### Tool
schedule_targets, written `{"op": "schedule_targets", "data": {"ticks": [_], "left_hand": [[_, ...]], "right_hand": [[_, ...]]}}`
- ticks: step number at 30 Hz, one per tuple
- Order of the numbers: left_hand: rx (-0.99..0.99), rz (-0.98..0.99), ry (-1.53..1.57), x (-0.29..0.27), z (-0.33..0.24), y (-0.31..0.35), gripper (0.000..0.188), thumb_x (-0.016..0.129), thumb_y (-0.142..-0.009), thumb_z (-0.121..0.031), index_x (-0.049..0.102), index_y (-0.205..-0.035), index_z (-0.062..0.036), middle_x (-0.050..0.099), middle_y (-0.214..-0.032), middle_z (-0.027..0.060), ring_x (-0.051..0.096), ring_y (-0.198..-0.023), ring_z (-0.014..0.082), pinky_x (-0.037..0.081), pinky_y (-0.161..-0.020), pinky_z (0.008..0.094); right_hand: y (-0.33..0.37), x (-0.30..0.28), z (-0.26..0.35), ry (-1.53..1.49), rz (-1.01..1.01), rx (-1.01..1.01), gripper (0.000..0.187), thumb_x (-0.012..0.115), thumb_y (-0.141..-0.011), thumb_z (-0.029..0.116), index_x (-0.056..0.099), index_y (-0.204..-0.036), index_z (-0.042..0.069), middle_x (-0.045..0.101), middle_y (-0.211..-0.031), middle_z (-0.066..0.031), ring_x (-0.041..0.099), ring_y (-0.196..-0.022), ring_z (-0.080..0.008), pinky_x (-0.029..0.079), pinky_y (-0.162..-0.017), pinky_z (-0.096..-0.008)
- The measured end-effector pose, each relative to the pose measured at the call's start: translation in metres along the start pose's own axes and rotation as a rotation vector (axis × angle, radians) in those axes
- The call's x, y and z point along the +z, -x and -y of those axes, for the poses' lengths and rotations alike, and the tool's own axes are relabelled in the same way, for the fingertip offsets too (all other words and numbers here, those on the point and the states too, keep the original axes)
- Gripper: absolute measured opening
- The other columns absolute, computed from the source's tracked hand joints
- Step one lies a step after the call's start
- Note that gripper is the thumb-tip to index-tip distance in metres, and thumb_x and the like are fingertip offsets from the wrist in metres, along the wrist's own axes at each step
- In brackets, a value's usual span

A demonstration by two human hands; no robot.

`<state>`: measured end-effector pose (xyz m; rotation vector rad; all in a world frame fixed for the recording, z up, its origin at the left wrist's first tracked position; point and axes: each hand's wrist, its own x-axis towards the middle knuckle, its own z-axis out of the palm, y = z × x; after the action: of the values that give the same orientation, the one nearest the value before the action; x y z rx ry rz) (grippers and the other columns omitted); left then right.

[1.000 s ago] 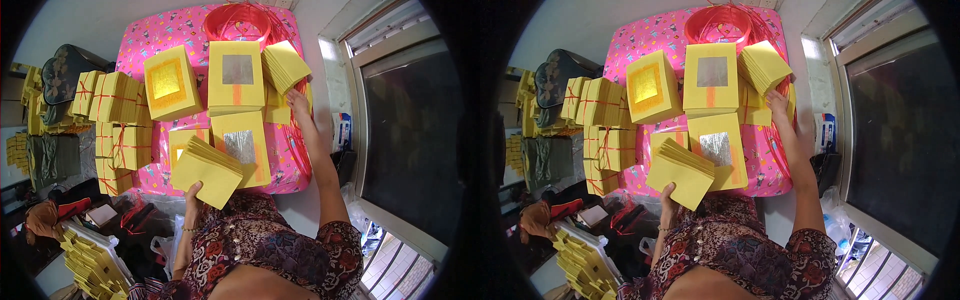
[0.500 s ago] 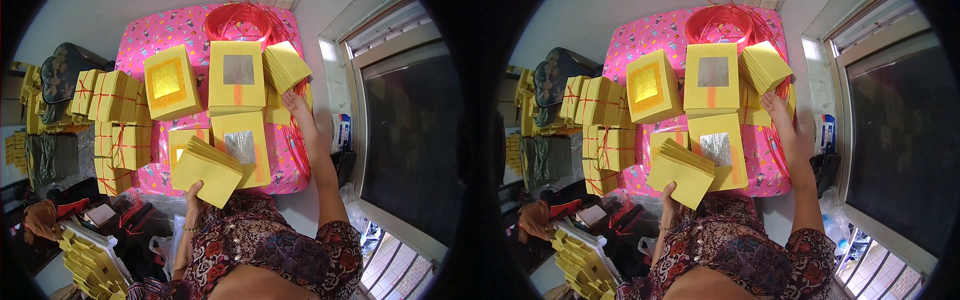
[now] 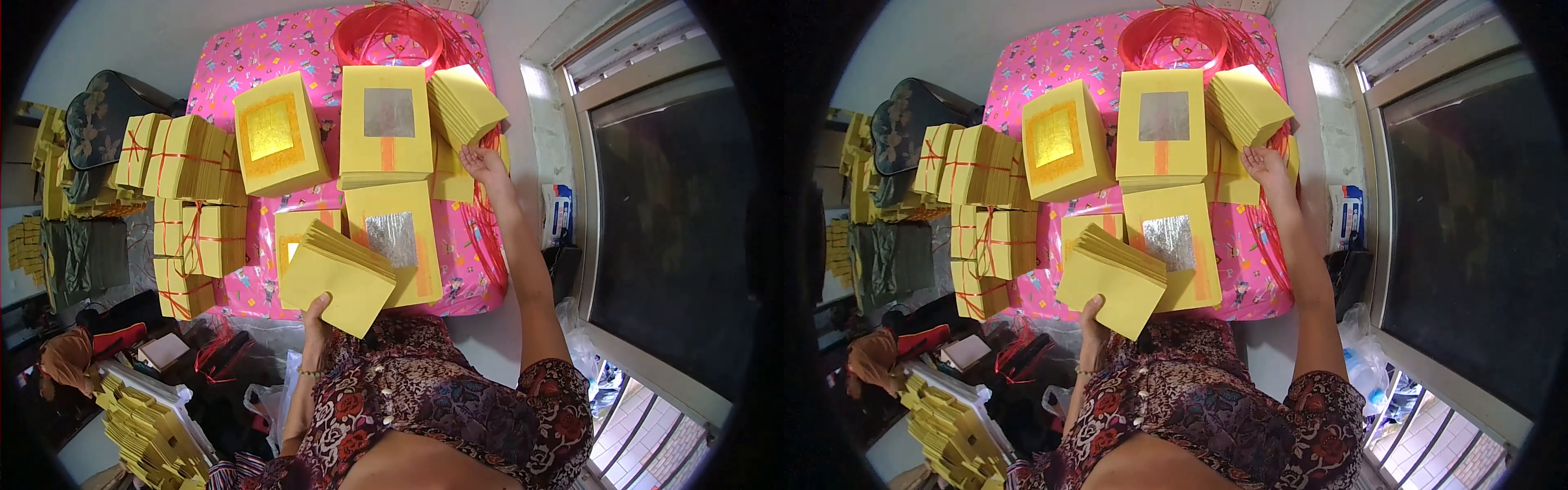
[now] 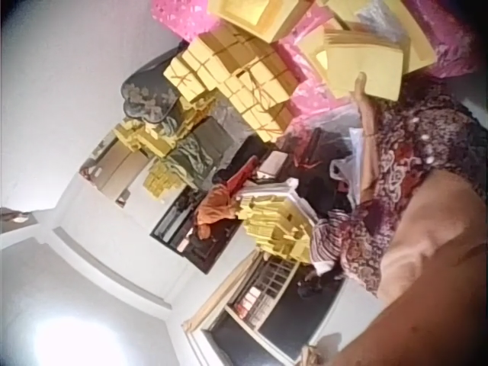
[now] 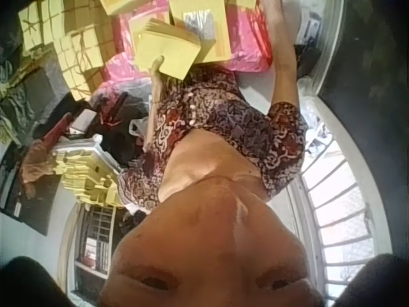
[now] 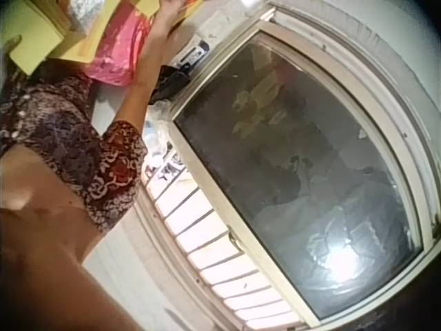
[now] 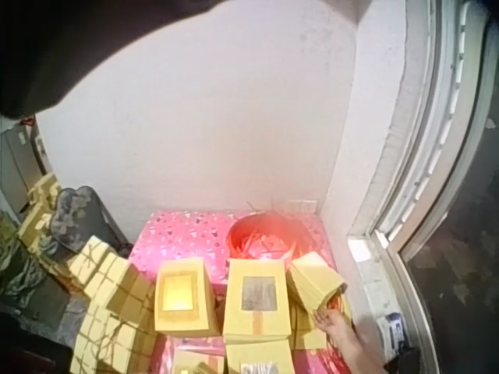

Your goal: Counting and bundling stacks of yellow paper products using red string.

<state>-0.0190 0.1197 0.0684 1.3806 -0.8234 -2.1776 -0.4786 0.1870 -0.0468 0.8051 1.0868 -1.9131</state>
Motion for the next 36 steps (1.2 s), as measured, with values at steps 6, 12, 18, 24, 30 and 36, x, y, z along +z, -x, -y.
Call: {"op": "schedule_targets", "data": {"ticks": [6, 12, 18, 24, 30, 36], "left_hand": [[0.001, 0.000, 0.005, 0.006, -0.005, 0.004, 0.067, 0.063, -0.073, -0.030, 0.040, -0.127, 0.0026, 0.053, -0.117, 0.0152, 0.054, -0.107, 0.0288, 0.045, -0.091, 0.0385], [0.008, 0.007, 0.001, 0.000, -0.001, 0.001, 0.068, 0.063, -0.073, -0.030, 0.039, -0.128, 0.0023, 0.052, -0.118, 0.0156, 0.053, -0.108, 0.0288, 0.044, -0.092, 0.0385], [0.002, -0.022, 0.002, 0.001, -0.003, 0.002, 0.068, 0.063, -0.073, -0.031, 0.040, -0.128, 0.0023, 0.052, -0.118, 0.0158, 0.053, -0.107, 0.0290, 0.044, -0.091, 0.0384], [0.017, -0.010, 0.003, -0.001, -0.002, 0.001, 0.069, 0.063, -0.073, -0.032, 0.040, -0.128, 0.0021, 0.052, -0.118, 0.0159, 0.053, -0.107, 0.0285, 0.044, -0.091, 0.0383], [-0.003, -0.014, 0.001, -0.005, -0.002, -0.001, 0.070, 0.064, -0.073, -0.032, 0.039, -0.128, 0.0025, 0.052, -0.119, 0.0160, 0.053, -0.108, 0.0285, 0.044, -0.091, 0.0384], [0.030, -0.021, 0.017, -0.005, -0.002, -0.002, 0.070, 0.065, -0.072, -0.031, 0.039, -0.128, 0.0026, 0.052, -0.119, 0.0158, 0.053, -0.108, 0.0285, 0.044, -0.091, 0.0384]], "right_hand": [[-0.002, 0.002, 0.002, -0.012, 0.058, 0.045, 0.014, 0.046, -0.088, 0.003, 0.052, -0.098, -0.005, 0.056, -0.094, -0.0125, 0.057, -0.089, -0.0234, 0.049, -0.087, -0.0384], [-0.003, 0.000, 0.001, -0.079, 0.038, 0.092, 0.016, 0.046, -0.088, 0.005, 0.053, -0.099, -0.005, 0.057, -0.093, -0.0097, 0.058, -0.085, -0.0215, 0.049, -0.084, -0.0382], [-0.004, 0.003, 0.003, -0.038, 0.011, 0.062, 0.018, 0.049, -0.088, 0.010, 0.054, -0.100, -0.003, 0.058, -0.097, -0.0100, 0.058, -0.087, -0.0219, 0.050, -0.081, -0.0359], [-0.005, 0.003, 0.007, 0.158, 0.047, 0.000, 0.044, 0.051, -0.088, 0.039, 0.051, -0.111, 0.002, 0.057, -0.100, -0.0098, 0.058, -0.087, -0.0241, 0.048, -0.078, -0.0357], [0.004, 0.016, 0.016, 0.356, -0.007, -0.024, 0.099, 0.049, -0.067, 0.079, 0.041, -0.123, -0.002, 0.051, -0.109, -0.0121, 0.053, -0.096, -0.0232, 0.044, -0.081, -0.0344], [0.011, 0.038, 0.026, 0.428, -0.116, 0.038, 0.117, 0.055, -0.051, 0.086, 0.041, -0.124, -0.004, 0.046, -0.119, -0.0144, 0.050, -0.101, -0.0255, 0.038, -0.088, -0.0365]]}}
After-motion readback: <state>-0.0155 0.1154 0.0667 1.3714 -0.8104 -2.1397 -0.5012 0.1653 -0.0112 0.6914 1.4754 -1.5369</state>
